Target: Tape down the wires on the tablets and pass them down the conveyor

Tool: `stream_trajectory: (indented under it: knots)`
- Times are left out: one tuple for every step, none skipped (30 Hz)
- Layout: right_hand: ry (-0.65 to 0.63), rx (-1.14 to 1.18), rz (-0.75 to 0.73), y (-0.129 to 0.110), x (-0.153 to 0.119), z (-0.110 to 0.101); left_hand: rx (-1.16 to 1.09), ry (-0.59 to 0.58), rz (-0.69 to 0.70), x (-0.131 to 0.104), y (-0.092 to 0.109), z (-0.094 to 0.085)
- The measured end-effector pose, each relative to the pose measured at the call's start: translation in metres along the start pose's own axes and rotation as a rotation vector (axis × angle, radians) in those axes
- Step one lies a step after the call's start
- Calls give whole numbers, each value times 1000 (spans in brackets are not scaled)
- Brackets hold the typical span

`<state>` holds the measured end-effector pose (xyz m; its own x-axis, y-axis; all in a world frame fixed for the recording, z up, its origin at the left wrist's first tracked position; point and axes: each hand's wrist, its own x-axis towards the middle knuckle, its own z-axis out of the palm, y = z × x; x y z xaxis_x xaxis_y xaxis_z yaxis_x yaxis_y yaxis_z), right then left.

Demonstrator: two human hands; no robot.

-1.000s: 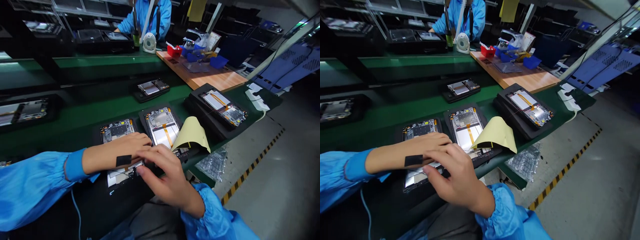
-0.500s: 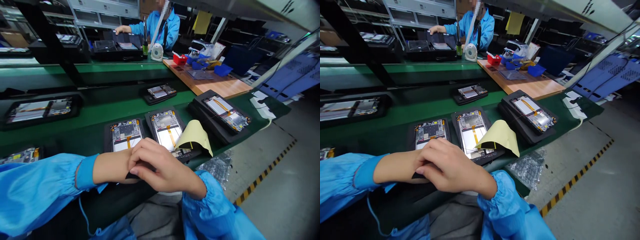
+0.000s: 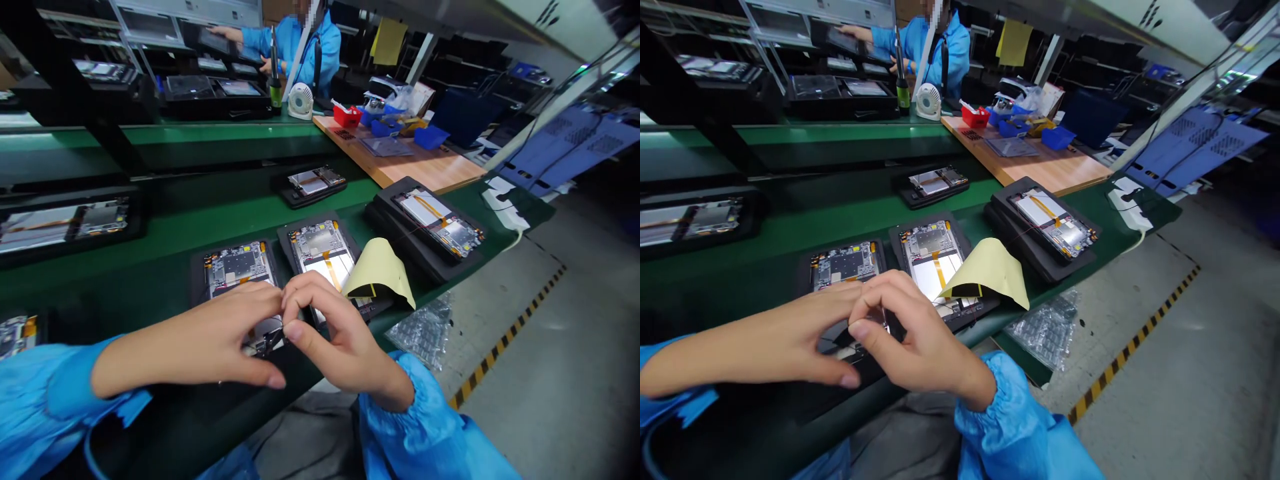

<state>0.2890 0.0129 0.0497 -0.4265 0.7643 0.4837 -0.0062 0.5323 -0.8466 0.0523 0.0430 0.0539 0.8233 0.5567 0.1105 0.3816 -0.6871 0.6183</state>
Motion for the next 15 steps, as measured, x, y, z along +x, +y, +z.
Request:
stream_trajectory:
  knots:
    - [11,-21,-4,-2,0,-1,-15,54,-16,-5,2,-2]
    - [18,-44,-6,-3,1,-1,-23,109,-24,-9,4,-3]
    - [19,-66,-1,-5,1,-2,-20,157,-21,-12,7,-4]
    - [18,-85,7,-6,1,-1,-2,195,-4,-15,9,-4]
    - [17,-99,17,-6,2,-1,21,227,24,-17,12,-3]
    - [18,-109,22,-6,2,1,43,253,54,-18,13,-1]
    - [29,-113,22,-5,2,2,64,279,78,-19,13,1]
    - [52,-109,22,-3,2,4,84,298,95,-21,12,4]
    - [95,-99,23,-1,2,5,101,312,104,-22,11,5]
    - [155,-89,30,1,2,6,109,325,105,-24,8,6]
    - [232,-80,40,3,2,7,106,342,90,-26,4,7]
    - [322,-72,51,5,1,6,94,373,58,-28,0,6]
    - [418,-66,56,7,-1,6,77,409,4,-29,-6,4]
    - [506,-61,52,9,-3,4,56,444,-69,-28,-12,1]
    - [577,-54,40,11,-6,2,34,465,-149,-27,-19,-2]
